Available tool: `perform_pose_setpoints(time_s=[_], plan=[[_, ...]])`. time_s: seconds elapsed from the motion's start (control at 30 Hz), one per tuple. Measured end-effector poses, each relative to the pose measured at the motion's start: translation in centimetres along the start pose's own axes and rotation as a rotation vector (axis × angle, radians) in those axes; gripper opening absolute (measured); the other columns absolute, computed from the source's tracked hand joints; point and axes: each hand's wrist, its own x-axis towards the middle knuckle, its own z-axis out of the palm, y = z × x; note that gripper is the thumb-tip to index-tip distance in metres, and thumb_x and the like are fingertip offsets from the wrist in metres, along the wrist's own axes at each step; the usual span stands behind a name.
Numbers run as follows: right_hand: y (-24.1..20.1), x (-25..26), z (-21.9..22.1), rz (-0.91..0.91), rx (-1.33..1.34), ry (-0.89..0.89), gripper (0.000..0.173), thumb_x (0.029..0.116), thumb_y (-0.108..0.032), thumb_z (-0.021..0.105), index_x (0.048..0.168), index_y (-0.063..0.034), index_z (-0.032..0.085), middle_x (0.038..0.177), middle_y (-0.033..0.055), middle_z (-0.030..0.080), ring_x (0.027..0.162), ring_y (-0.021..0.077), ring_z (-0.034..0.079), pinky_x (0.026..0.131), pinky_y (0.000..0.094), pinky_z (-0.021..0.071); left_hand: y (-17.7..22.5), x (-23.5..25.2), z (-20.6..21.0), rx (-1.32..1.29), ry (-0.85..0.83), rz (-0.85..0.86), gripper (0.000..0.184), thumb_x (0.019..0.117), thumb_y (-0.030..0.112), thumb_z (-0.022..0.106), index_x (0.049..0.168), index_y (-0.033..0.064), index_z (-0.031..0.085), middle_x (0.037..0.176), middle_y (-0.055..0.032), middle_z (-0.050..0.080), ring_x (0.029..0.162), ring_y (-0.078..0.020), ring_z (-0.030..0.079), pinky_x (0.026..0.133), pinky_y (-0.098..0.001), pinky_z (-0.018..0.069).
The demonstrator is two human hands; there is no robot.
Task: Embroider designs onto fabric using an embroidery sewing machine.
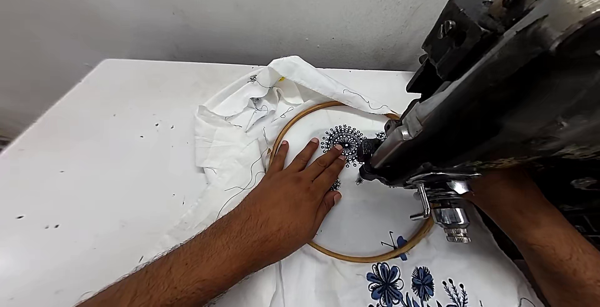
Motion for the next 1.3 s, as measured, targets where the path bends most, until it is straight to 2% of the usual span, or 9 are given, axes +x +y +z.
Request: perform_pose_setpoints(time_s=[0.33, 0.5, 0.67, 0.93, 1.0, 1.07, 1.17, 1.23, 1.3], plan=[[-0.2, -0.3, 0.1, 0.008, 0.01, 0.016, 0.025, 0.094, -0.02, 0.062, 0.097, 0.0048, 0.066, 0.089, 0.0229, 0.065, 0.089, 0.0345, 0.066, 0.073, 0.0517, 0.0486, 0.0, -0.2, -0.4, -0.005, -0.036, -0.016, 0.058, 0.1091, 0.045, 0.025, 0.157, 0.0197, 0.044, 0.165, 0.0049, 0.037, 0.155, -0.0256, 0.028, 0.118, -0.0697, 0.0247], [0.3, -0.7, 0.7, -0.072, 0.005, 0.062, 0.026, 0.0954, -0.021, 0.059, 0.101, 0.0018, 0.068, 0.095, 0.0192, 0.067, 0.094, 0.0261, 0.066, 0.081, 0.0411, 0.0501, 0.0, -0.3, -0.6, 0.001, -0.059, -0.029, 0.058, 0.1093, 0.045, 0.025, 0.158, 0.0198, 0.043, 0.165, 0.0042, 0.037, 0.156, -0.0267, 0.027, 0.117, -0.0725, 0.023], [0.1, -0.3, 0.3, -0.043, 0.0, 0.022, 0.023, 0.0948, -0.018, 0.063, 0.099, 0.0041, 0.068, 0.091, 0.0236, 0.066, 0.089, 0.036, 0.067, 0.073, 0.0526, 0.0498, 0.2, -0.2, -0.4, 0.007, -0.048, -0.025, 0.058, 0.1092, 0.045, 0.025, 0.158, 0.0191, 0.043, 0.166, 0.0043, 0.036, 0.155, -0.0273, 0.028, 0.117, -0.0723, 0.0224], [0.5, -0.2, 0.0, -0.034, -0.004, 0.02, 0.023, 0.0929, -0.02, 0.065, 0.098, 0.0016, 0.068, 0.091, 0.022, 0.067, 0.09, 0.0347, 0.067, 0.073, 0.0529, 0.0497, 0.4, -0.4, -0.3, 0.007, -0.041, -0.014, 0.058, 0.1093, 0.045, 0.025, 0.157, 0.0194, 0.043, 0.165, 0.0053, 0.036, 0.156, -0.0259, 0.027, 0.117, -0.0716, 0.0235], [3.3, -0.6, 0.5, -0.005, 0.122, 0.005, 0.02, 0.0957, -0.015, 0.07, 0.093, 0.0046, 0.07, 0.084, 0.0231, 0.066, 0.08, 0.0345, 0.067, 0.066, 0.0536, 0.0522, 0.4, -0.4, -0.4, 0.021, -0.048, -0.016, 0.058, 0.1093, 0.045, 0.024, 0.158, 0.0197, 0.043, 0.165, 0.0061, 0.036, 0.155, -0.026, 0.028, 0.117, -0.0719, 0.0234], [3.8, -0.1, 1.6, 0.0, 0.145, 0.09, 0.025, 0.0936, -0.023, 0.068, 0.081, -0.0022, 0.069, 0.072, 0.0125, 0.063, 0.064, 0.0205, 0.06, 0.052, 0.0387, 0.048, 0.3, -0.5, -0.5, 0.024, -0.052, -0.017, 0.058, 0.1092, 0.045, 0.025, 0.157, 0.0194, 0.044, 0.165, 0.0056, 0.037, 0.155, -0.0268, 0.028, 0.117, -0.0729, 0.0233], [1.0, -0.6, 1.0, -0.041, 0.033, 0.047, 0.027, 0.0943, -0.027, 0.062, 0.101, -0.0017, 0.069, 0.096, 0.0174, 0.068, 0.096, 0.0265, 0.067, 0.082, 0.044, 0.0505, 0.3, -0.3, -0.6, 0.012, -0.061, -0.03, 0.058, 0.1088, 0.045, 0.026, 0.157, 0.0193, 0.044, 0.165, 0.0052, 0.036, 0.155, -0.0268, 0.028, 0.116, -0.0736, 0.0228], [3.7, -1.4, 1.3, -0.221, 0.088, 0.032, 0.024, 0.0972, -0.015, 0.066, 0.105, 0.0077, 0.068, 0.1, 0.0266, 0.068, 0.098, 0.0387, 0.067, 0.084, 0.056, 0.0518, 0.2, -0.3, -0.7, 0.01, -0.063, -0.036, 0.058, 0.1089, 0.046, 0.026, 0.158, 0.0195, 0.043, 0.166, 0.0054, 0.036, 0.155, -0.0263, 0.028, 0.116, -0.0731, 0.0235], [3.9, -1.5, 1.4, -0.2, 0.075, 0.035, 0.021, 0.092, -0.013, 0.066, 0.101, 0.0053, 0.068, 0.094, 0.0221, 0.068, 0.092, 0.0338, 0.066, 0.079, 0.0518, 0.0515, 0.3, -0.3, -0.7, 0.001, -0.065, -0.042, 0.058, 0.109, 0.046, 0.026, 0.158, 0.0197, 0.043, 0.166, 0.0055, 0.035, 0.156, -0.0257, 0.027, 0.117, -0.073, 0.0228]])
